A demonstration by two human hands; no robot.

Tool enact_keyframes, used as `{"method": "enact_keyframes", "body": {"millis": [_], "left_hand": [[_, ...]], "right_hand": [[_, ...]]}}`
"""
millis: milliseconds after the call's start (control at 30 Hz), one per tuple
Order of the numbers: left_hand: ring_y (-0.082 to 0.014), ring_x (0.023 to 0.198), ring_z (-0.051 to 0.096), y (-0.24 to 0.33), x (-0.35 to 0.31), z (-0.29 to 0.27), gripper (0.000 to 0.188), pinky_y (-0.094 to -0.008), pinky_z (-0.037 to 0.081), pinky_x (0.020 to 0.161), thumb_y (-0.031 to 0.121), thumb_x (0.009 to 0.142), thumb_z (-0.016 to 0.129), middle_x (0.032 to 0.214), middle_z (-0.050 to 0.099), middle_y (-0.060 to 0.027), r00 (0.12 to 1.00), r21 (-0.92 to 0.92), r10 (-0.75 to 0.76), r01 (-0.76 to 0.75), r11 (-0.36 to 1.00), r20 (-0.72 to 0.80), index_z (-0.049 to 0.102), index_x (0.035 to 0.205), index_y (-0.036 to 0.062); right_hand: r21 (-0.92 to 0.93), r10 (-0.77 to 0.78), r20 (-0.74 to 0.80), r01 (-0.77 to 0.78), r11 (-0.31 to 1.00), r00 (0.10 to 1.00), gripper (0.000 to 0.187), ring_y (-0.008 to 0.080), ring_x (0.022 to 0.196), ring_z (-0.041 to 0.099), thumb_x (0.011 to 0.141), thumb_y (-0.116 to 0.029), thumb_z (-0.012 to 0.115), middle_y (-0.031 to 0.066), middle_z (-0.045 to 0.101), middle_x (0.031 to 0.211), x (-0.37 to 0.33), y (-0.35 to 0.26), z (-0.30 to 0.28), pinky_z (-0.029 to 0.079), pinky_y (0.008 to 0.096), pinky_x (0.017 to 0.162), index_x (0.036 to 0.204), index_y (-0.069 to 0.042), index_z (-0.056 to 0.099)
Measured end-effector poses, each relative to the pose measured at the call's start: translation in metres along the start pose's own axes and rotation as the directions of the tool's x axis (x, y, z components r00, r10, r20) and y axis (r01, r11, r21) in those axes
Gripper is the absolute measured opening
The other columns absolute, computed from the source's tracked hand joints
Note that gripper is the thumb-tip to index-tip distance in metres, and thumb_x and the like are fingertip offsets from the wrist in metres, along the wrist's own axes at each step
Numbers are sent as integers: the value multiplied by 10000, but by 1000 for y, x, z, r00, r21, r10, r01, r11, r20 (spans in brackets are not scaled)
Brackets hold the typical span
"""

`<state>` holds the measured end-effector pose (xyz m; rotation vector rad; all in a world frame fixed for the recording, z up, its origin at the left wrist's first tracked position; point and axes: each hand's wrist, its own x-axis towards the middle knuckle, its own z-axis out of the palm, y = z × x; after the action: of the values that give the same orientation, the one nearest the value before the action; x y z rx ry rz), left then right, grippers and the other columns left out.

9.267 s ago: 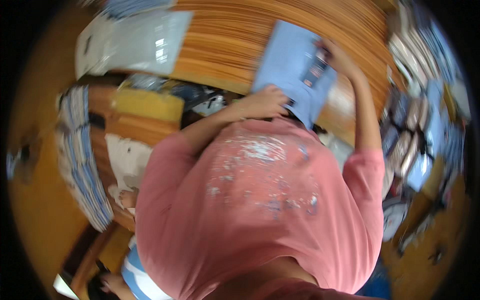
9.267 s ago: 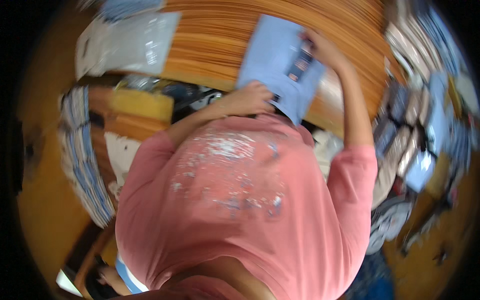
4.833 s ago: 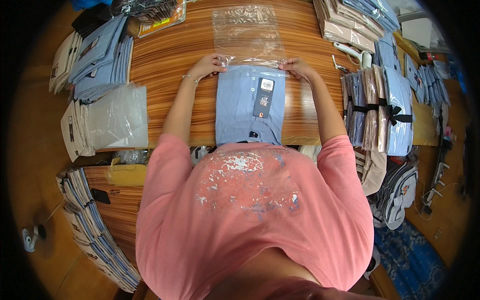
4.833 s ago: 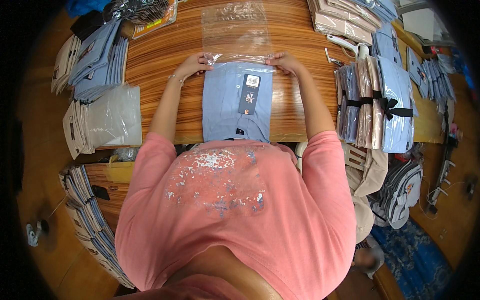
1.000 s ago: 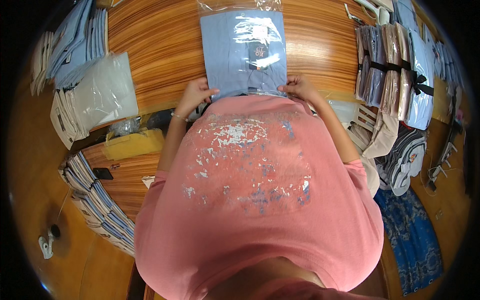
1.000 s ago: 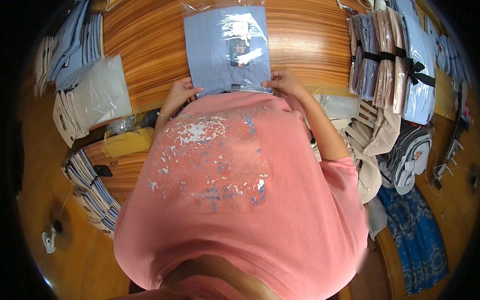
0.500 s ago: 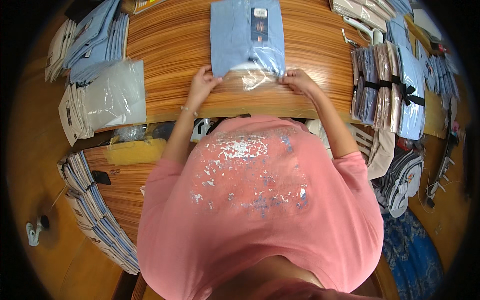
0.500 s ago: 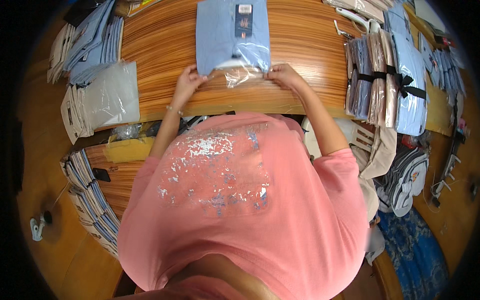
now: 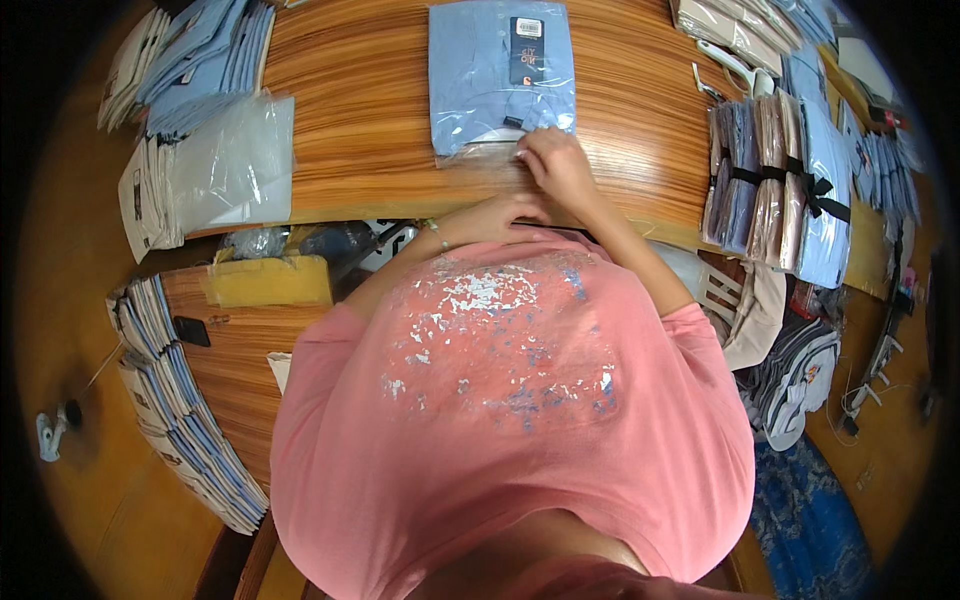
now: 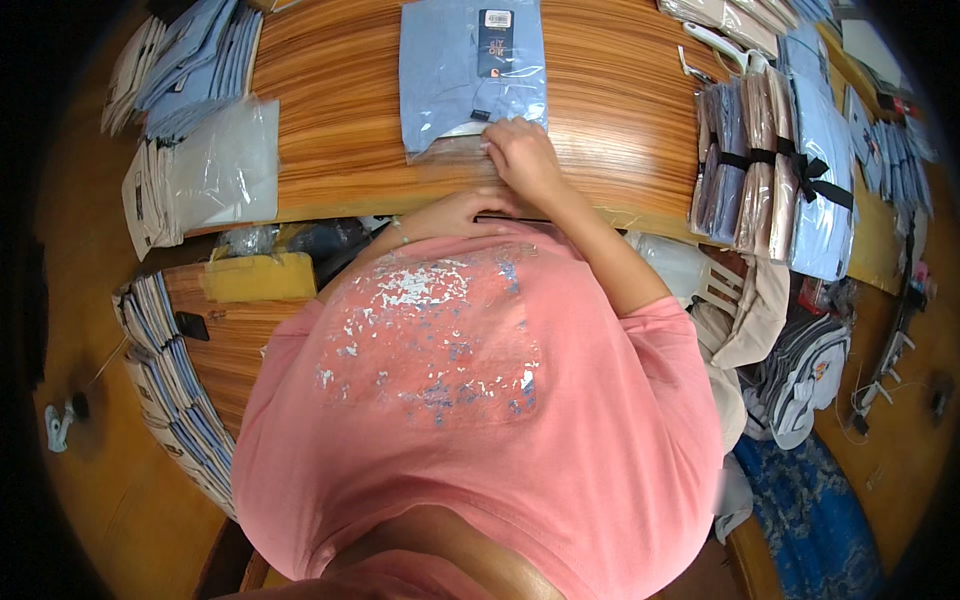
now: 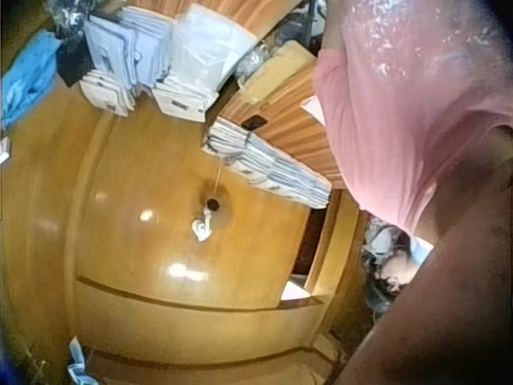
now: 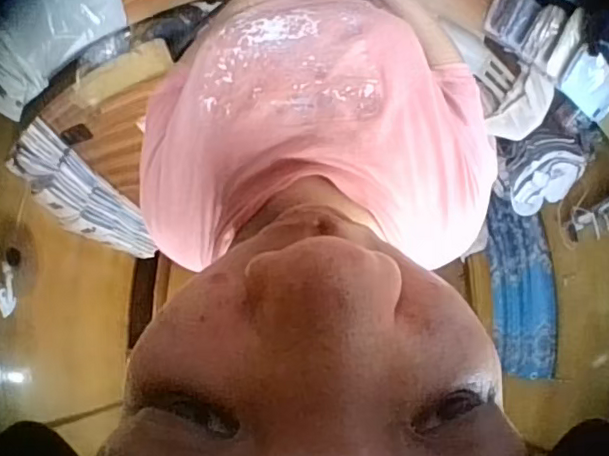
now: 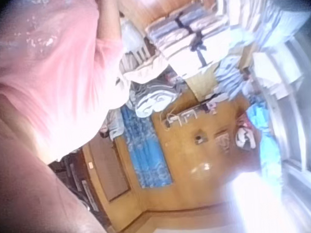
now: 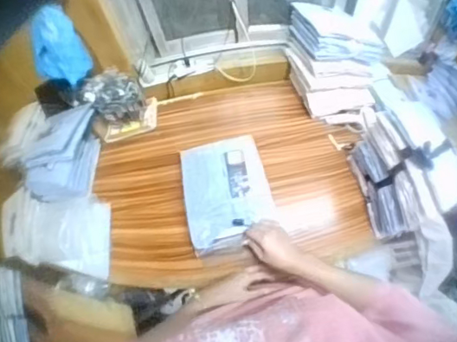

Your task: The person folds shirts using a cardboard template, places them into plastic bags, and stacks the packaged shirts together before tying them with a ribbon.

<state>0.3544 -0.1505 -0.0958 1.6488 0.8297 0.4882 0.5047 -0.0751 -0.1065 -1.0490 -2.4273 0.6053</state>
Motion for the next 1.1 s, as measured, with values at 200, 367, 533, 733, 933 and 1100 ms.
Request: {"method": "enact_keyframes", "body": {"millis": [200,367,533,733,933,1100], "left_hand": [[-367,1269,280,-29,22,11,430,-535,227,1032,206,777,606,1326,352,-204,867,698,157,260,667,-472,515,1149,10],[-323,1267,301,-39,29,4,657,-541,235,1000,307,759,605,1327,368,-174,842,759,134,388,523,-523,386,1314,34],[-295,1235,338,-34,30,3,654,-514,233,990,322,736,620,1326,400,-135,876,736,-24,419,532,-482,425,1302,58],[-308,1284,281,-33,13,16,551,-586,223,990,315,787,578,1351,371,-177,873,788,50,412,457,-485,471,1264,61],[-361,1310,265,20,-27,31,410,-414,246,1063,274,847,591,1475,179,-162,868,187,-390,457,870,-306,571,1167,18],[-338,1316,274,101,-22,-30,786,-463,222,1071,172,671,732,1459,250,-118,897,536,-254,422,731,-361,367,1366,140]], "right_hand": [[-23,-106,-27,106,994,994,113,258,774,510,756,-166,647,57,558,805,14,-21,-45,393,376,671,795,-63,622],[126,-60,-158,81,989,986,217,262,838,534,745,-231,669,98,566,898,5,-1,-45,418,365,737,880,-63,645],[682,586,3,-430,591,810,374,180,799,572,801,-177,657,101,574,900,-15,61,-12,476,296,647,1101,10,534],[644,460,632,-753,135,623,408,131,720,580,771,-54,668,61,590,861,-1,63,-14,486,250,538,1124,1,470],[817,419,533,-576,-29,735,453,183,829,599,760,94,587,113,570,1021,4,38,-10,538,297,630,1159,-12,401],[864,400,497,-482,-145,770,497,240,918,603,746,173,524,156,553,1065,5,38,1,566,331,694,1180,-9,364]]}}
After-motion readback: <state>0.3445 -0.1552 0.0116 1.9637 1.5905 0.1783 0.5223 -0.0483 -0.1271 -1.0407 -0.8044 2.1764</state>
